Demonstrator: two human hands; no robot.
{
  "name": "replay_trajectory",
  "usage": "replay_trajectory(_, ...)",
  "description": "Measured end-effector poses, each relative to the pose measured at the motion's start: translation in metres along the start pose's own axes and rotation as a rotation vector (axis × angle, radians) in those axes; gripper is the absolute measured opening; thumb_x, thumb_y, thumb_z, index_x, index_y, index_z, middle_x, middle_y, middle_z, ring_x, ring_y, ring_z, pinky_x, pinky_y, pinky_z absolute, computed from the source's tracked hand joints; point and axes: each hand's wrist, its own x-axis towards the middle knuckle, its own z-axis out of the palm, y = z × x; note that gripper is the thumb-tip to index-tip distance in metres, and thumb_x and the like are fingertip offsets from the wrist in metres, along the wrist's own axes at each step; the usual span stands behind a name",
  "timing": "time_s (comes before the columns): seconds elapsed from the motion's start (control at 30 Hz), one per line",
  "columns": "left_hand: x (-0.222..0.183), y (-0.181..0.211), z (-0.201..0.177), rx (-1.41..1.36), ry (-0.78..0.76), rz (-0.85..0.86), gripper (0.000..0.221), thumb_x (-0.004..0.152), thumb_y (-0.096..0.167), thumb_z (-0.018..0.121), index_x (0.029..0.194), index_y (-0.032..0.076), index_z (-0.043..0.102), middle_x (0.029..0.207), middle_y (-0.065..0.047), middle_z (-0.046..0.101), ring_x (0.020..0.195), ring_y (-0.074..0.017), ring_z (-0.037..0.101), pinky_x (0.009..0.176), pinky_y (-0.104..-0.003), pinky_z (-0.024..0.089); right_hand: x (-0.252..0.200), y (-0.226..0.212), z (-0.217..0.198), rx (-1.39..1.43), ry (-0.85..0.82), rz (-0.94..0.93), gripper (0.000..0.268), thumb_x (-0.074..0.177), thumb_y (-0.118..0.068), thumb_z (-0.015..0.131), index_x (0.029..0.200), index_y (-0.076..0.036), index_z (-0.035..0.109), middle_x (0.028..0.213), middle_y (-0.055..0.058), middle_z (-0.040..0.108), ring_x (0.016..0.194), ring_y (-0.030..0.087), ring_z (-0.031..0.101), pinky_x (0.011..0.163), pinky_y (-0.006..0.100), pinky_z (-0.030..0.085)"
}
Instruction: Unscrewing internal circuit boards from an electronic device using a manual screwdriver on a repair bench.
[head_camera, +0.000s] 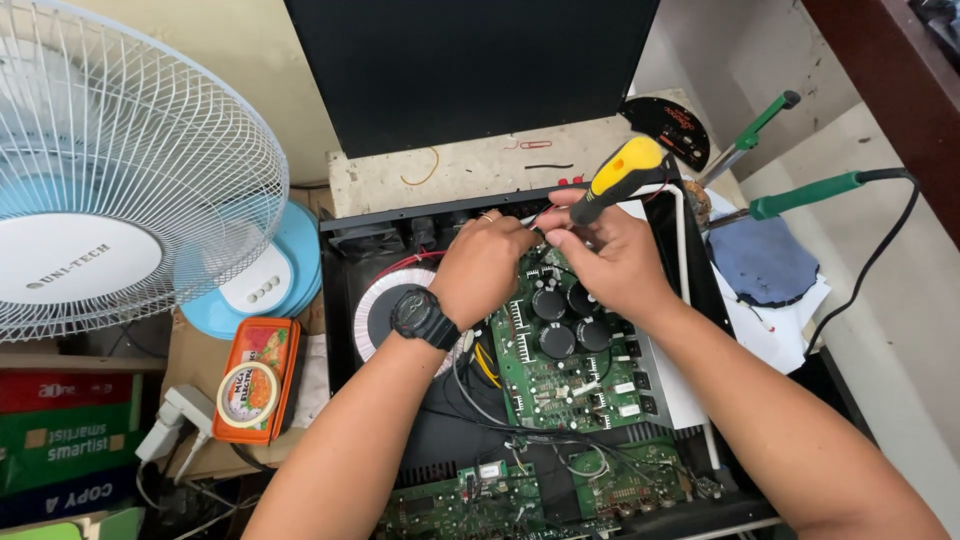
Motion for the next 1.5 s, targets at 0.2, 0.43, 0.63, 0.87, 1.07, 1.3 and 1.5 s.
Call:
replay_trajectory(0.2,-0.002,-0.011,0.019,0.028,-0.008,-0.001,0.024,0.100,-0.005,0.072,0.112,0.009,0.087,0.101,-0.010,0.080,0.097,-0.0319,0.072,0.079,-0.043,0.060,0.003,0.012,-0.003,-0.111,0.018,-0.079,0.028,0.096,-0.004,0.098,0.123,-0.003,0.089,0.100,0.014,0.081,0.094,0.029,0.086,0.080,0.038,0.072)
replay_trajectory(0.43,-0.002,-0.009,0.014,0.027,0.001,0.014,0.024,0.097,-0.002,0.071,0.110,0.011,0.086,0.099,-0.009,0.078,0.097,-0.0332,0.072,0.078,-0.045,0.060,0.003,0.003,0.000,0.009,-0.018,-0.026,0.026,0.103,0.010,0.081,0.129,0.005,0.082,0.109,0.016,0.085,0.104,0.026,0.086,0.089,0.041,0.073)
replay_trajectory(0.63,0.000,-0.005,0.006,-0.008,-0.029,0.000,0.025,0.098,-0.006,0.070,0.112,0.007,0.087,0.100,-0.012,0.080,0.095,-0.0338,0.073,0.079,-0.044,0.061,0.003,0.012,-0.006,0.014,0.003,-0.023,0.023,0.095,0.000,0.097,0.115,0.003,0.085,0.101,0.014,0.083,0.099,0.024,0.085,0.086,0.038,0.072)
replay_trajectory(0.87,-0.001,-0.008,0.009,-0.026,-0.011,0.017,0.027,0.099,-0.007,0.070,0.114,0.007,0.087,0.101,-0.012,0.080,0.096,-0.0328,0.072,0.080,-0.042,0.061,0.001,0.010,-0.004,0.090,0.004,0.000,0.025,0.106,0.012,0.077,0.130,0.005,0.081,0.108,0.016,0.085,0.101,0.024,0.087,0.084,0.037,0.073)
replay_trajectory(1.07,0.000,-0.007,0.007,-0.032,-0.003,0.022,0.024,0.098,-0.006,0.071,0.114,0.004,0.086,0.100,-0.015,0.080,0.097,-0.0360,0.073,0.080,-0.045,0.062,0.002,0.011,-0.011,0.065,0.072,-0.096,0.028,0.106,0.013,0.079,0.134,0.011,0.077,0.113,0.023,0.086,0.103,0.028,0.086,0.085,0.039,0.072)
replay_trajectory(1.3,0.002,-0.013,0.016,-0.060,-0.025,0.008,0.020,0.105,0.015,0.076,0.121,0.004,0.083,0.102,-0.015,0.081,0.098,-0.0356,0.075,0.083,-0.047,0.063,0.004,0.011,-0.017,0.039,0.139,-0.232,0.028,0.107,0.017,0.076,0.134,0.017,0.073,0.113,0.030,0.085,0.106,0.035,0.086,0.084,0.041,0.073)
replay_trajectory(1.5,0.005,-0.006,0.008,-0.142,-0.013,-0.055,0.017,0.110,0.017,0.078,0.121,0.005,0.083,0.100,-0.016,0.080,0.100,-0.0379,0.078,0.089,-0.048,0.066,0.002,0.010,-0.015,0.081,0.173,-0.262,0.029,0.107,0.016,0.074,0.135,0.020,0.068,0.113,0.034,0.083,0.103,0.036,0.086,0.085,0.041,0.074)
